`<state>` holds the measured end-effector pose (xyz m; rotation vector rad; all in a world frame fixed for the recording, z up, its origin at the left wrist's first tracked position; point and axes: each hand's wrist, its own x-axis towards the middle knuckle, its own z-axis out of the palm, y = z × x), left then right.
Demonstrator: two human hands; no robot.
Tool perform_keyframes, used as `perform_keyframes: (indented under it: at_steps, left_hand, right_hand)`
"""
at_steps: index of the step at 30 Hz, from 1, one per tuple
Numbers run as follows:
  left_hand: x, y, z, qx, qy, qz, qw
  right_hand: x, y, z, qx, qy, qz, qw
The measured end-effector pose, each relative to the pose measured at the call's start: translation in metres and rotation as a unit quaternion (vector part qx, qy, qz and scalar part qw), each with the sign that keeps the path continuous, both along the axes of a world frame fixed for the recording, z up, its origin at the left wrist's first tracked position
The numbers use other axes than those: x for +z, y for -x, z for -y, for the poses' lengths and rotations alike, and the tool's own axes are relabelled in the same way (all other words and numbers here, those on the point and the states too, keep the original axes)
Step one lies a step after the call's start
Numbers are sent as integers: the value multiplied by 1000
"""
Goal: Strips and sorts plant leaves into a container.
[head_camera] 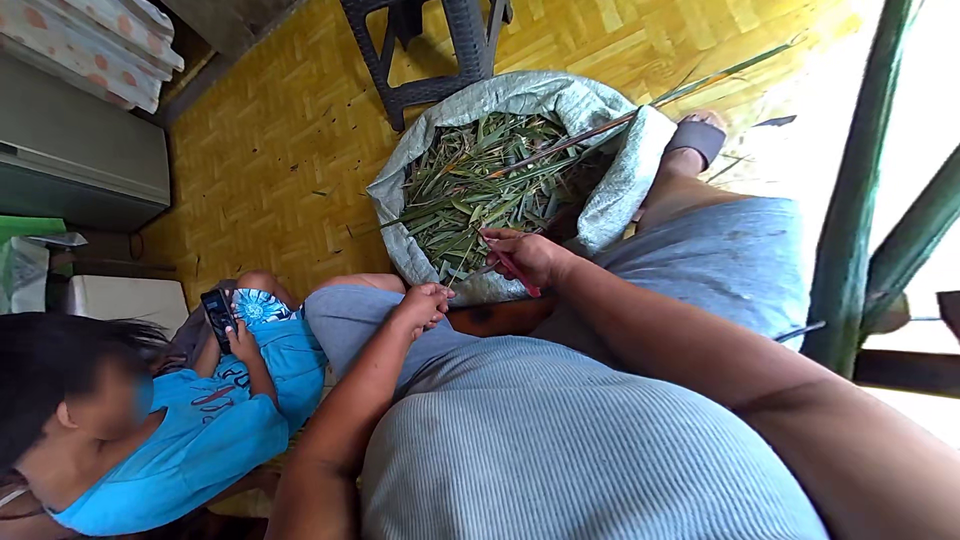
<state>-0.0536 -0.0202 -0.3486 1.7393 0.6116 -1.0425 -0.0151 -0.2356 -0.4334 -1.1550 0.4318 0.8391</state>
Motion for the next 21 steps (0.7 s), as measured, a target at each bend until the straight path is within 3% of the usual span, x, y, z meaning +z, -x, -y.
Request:
perform_keyframes:
  at_steps: [14,18,21]
  left_hand:
    - [-1,1,-6,2,5,-6,1000]
    - [0,2,-7,4,1,-12,1000]
    - [6,6,-8,-46,-29,-4,999]
  right_hand:
    - [0,-2,3,19,-10,11,1000]
    - [3,-1,1,63,101,113,986]
    - [2,-5,5,158,218,207,941]
